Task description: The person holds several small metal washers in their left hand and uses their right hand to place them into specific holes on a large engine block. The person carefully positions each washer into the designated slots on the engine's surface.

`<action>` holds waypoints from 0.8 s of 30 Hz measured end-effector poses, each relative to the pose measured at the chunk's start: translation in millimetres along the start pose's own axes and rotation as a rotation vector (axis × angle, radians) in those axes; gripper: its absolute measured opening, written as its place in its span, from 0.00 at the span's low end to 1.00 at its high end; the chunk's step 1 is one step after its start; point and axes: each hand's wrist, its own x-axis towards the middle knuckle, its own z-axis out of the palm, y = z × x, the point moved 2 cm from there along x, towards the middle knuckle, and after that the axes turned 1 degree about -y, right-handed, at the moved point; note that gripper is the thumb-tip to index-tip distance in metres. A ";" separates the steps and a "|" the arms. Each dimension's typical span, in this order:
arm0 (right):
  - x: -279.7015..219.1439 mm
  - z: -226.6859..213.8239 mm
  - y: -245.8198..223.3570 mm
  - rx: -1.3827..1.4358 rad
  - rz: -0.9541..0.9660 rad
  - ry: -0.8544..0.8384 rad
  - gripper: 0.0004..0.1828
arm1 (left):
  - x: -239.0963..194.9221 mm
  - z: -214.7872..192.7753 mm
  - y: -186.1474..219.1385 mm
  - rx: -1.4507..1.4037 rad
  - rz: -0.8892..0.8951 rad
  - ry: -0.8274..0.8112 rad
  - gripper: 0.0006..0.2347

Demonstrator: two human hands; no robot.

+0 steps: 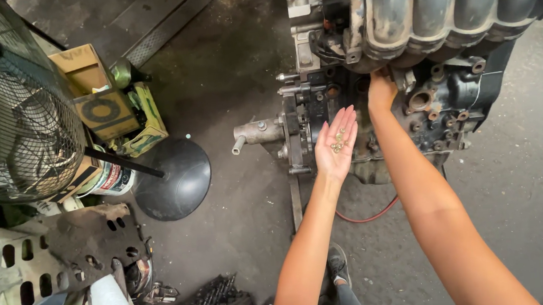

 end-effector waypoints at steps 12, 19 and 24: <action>9.9 -22.0 6.6 0.330 0.069 -0.170 0.10 | -1.1 9.4 2.9 -0.054 -0.008 -0.051 0.21; 9.7 -194.5 17.6 1.478 0.627 -0.265 0.16 | 0.3 2.2 14.4 -0.043 -0.057 -0.117 0.24; -6.1 -281.6 34.5 1.454 0.232 -0.278 0.12 | -8.3 -5.5 18.9 -0.052 -0.122 -0.108 0.27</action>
